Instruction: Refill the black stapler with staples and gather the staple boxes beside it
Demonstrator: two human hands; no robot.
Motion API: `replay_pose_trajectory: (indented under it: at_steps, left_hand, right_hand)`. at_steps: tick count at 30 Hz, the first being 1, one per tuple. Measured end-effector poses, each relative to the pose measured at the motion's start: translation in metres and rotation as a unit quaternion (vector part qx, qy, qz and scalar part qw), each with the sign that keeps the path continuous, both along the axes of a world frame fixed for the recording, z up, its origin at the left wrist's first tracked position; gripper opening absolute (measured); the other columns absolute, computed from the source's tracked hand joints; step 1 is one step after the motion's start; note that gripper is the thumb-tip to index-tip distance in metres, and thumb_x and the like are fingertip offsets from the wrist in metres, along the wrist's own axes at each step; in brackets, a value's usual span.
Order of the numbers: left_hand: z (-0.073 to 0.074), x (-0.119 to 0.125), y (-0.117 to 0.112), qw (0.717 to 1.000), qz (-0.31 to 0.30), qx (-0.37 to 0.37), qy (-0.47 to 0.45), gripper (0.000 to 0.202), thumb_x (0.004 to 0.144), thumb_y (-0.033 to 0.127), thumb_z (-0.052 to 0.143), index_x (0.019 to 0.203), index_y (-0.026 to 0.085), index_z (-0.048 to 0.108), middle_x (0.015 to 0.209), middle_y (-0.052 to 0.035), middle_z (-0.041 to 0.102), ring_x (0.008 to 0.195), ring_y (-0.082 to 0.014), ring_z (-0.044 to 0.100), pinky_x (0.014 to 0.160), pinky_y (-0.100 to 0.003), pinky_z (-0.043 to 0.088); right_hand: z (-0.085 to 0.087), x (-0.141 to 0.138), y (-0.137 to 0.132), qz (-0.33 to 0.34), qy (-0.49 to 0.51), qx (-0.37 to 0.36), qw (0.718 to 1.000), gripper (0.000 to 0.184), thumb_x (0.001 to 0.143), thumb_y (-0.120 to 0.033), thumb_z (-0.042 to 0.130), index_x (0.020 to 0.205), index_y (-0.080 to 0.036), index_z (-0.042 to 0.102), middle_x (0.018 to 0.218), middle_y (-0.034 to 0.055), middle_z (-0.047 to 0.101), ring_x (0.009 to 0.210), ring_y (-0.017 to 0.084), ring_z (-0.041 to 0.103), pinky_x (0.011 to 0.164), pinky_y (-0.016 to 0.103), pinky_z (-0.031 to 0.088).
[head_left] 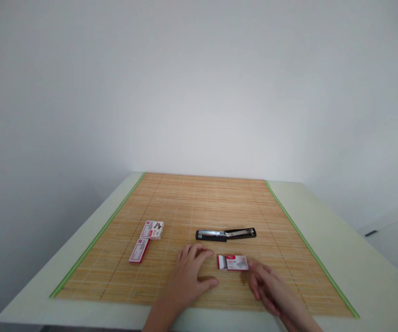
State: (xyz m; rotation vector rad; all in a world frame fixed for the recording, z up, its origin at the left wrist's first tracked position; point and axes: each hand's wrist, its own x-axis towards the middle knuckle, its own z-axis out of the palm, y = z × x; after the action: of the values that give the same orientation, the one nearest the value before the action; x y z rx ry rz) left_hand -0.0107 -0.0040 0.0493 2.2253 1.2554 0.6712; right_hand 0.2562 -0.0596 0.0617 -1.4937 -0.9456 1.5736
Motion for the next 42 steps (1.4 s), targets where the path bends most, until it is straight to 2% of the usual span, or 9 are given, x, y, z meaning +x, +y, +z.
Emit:
replay_pose_trajectory:
  at_steps: [9,16,19,22,25,28,33,36,42]
  left_hand:
    - [0.006,0.004,0.001,1.000,0.010,-0.004,-0.019,0.032,0.085,0.029,0.078,0.116,0.033,0.071,0.129,-0.0029,0.061,0.124,-0.0271,0.052,0.108,-0.043,0.041]
    - [0.005,-0.004,0.000,1.000,0.026,0.008,-0.009,0.034,0.082,0.023,0.078,0.114,0.033,0.071,0.127,-0.0013,0.064,0.121,-0.0265,0.053,0.105,-0.042,0.043]
    - [0.005,-0.003,0.000,0.999,0.029,0.012,-0.006,0.034,0.081,0.023,0.078,0.113,0.033,0.071,0.127,-0.0009,0.064,0.121,-0.0264,0.054,0.105,-0.042,0.043]
    - [0.004,-0.003,0.000,0.999,0.027,0.015,-0.010,0.033,0.082,0.024,0.078,0.113,0.032,0.070,0.127,-0.0013,0.065,0.121,-0.0264,0.054,0.105,-0.042,0.043]
    - [0.004,-0.004,-0.001,0.999,0.026,0.017,-0.019,0.035,0.082,0.023,0.078,0.114,0.033,0.070,0.127,-0.0012,0.065,0.121,-0.0262,0.054,0.105,-0.041,0.043]
    - [0.005,-0.004,-0.002,0.999,0.026,0.012,-0.028,0.037,0.081,0.021,0.078,0.115,0.034,0.071,0.125,-0.0005,0.065,0.121,-0.0258,0.054,0.105,-0.041,0.043]
    - [0.007,-0.004,-0.002,0.999,0.030,0.010,-0.039,0.036,0.080,0.020,0.078,0.113,0.034,0.072,0.124,-0.0010,0.066,0.120,-0.0267,0.054,0.104,-0.042,0.044]
    - [0.006,-0.004,-0.002,0.999,0.031,0.009,-0.040,0.035,0.081,0.021,0.078,0.113,0.033,0.072,0.124,-0.0017,0.066,0.119,-0.0271,0.054,0.103,-0.042,0.044]
    - [0.002,-0.005,0.000,0.999,0.028,0.000,-0.038,0.036,0.081,0.024,0.080,0.114,0.033,0.071,0.125,-0.0001,0.065,0.121,-0.0260,0.053,0.105,-0.041,0.041]
  right_hand:
    - [-0.041,-0.001,0.020,0.059,-0.135,0.073,0.986,0.058,0.085,-0.080,0.053,0.078,-0.022,0.053,0.043,-0.0069,0.048,0.035,0.008,0.032,0.039,0.020,0.020]
    - [-0.022,0.006,0.024,0.030,-0.234,0.106,0.966,0.044,0.087,-0.067,0.059,0.079,-0.023,0.058,0.052,-0.0037,0.056,0.043,0.012,0.043,0.046,0.024,0.027]
    - [-0.005,-0.008,0.030,0.023,-0.337,0.178,0.924,0.027,0.089,-0.050,0.063,0.093,-0.025,0.069,0.055,-0.0036,0.057,0.051,0.017,0.051,0.052,0.026,0.029]
    - [0.011,-0.033,0.040,0.134,-0.409,0.242,0.870,0.015,0.089,-0.037,0.065,0.091,-0.027,0.076,0.066,-0.0004,0.068,0.064,0.019,0.062,0.060,0.028,0.034]
    - [0.019,-0.055,0.051,0.225,-0.475,0.255,0.811,0.014,0.089,-0.028,0.066,0.089,-0.029,0.079,0.076,0.0016,0.075,0.069,0.020,0.066,0.061,0.028,0.035]
    - [0.020,-0.066,0.061,0.241,-0.553,0.248,0.758,0.016,0.089,-0.024,0.065,0.088,-0.028,0.080,0.079,0.0054,0.077,0.073,0.022,0.069,0.062,0.028,0.034]
    - [0.027,-0.069,0.067,0.260,-0.569,0.258,0.736,0.016,0.085,-0.021,0.066,0.074,-0.024,0.078,0.073,0.0091,0.075,0.069,0.024,0.068,0.061,0.029,0.033]
    - [0.031,-0.060,0.064,0.251,-0.549,0.271,0.750,0.015,0.086,-0.024,0.065,0.076,-0.025,0.076,0.071,0.0049,0.074,0.066,0.021,0.065,0.059,0.029,0.029]
    - [0.004,-0.023,0.050,0.146,-0.383,0.239,0.880,0.021,0.093,-0.037,0.060,0.087,-0.021,0.073,0.058,-0.0028,0.058,0.054,0.015,0.051,0.053,0.026,0.028]
